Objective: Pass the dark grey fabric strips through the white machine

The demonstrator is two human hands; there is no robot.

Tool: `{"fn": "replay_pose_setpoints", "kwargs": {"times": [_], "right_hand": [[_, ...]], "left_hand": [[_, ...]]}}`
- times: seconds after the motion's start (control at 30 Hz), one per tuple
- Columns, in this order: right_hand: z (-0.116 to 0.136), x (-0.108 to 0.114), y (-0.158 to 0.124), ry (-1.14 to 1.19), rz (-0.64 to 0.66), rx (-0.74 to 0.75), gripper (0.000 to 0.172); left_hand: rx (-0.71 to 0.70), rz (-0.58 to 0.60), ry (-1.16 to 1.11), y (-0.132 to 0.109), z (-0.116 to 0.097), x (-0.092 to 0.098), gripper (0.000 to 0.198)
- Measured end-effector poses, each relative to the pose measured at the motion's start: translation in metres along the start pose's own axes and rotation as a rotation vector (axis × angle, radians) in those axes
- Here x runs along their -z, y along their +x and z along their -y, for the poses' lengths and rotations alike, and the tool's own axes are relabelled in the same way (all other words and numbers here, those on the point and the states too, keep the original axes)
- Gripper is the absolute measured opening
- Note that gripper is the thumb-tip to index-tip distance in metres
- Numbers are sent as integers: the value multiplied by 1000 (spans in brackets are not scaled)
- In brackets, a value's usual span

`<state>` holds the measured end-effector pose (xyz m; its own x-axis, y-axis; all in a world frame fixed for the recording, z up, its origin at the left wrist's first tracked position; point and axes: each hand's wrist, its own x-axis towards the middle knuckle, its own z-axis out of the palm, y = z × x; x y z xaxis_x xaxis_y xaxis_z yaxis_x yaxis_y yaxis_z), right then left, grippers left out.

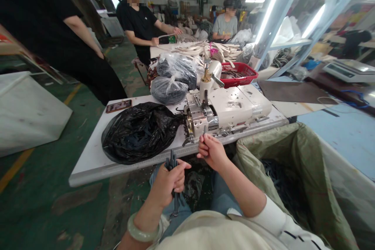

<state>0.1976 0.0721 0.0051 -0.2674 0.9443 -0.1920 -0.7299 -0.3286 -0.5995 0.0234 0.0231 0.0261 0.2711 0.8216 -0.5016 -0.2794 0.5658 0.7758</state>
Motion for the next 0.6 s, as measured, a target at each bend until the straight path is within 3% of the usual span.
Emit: {"fn": "replay_pose_setpoints", "kwargs": {"times": [0.1, 0.23, 0.6], "right_hand": [[23, 17, 28, -60, -122, -105, 40], [46, 31, 58, -138, -263, -107, 29], [52, 32, 92, -272, -399, -22, 24]], "left_hand": [[29, -39, -49, 0, -2, 12, 34], [48, -55, -79, 0, -1, 26, 34], [40, -75, -95, -3, -1, 33, 33]]}}
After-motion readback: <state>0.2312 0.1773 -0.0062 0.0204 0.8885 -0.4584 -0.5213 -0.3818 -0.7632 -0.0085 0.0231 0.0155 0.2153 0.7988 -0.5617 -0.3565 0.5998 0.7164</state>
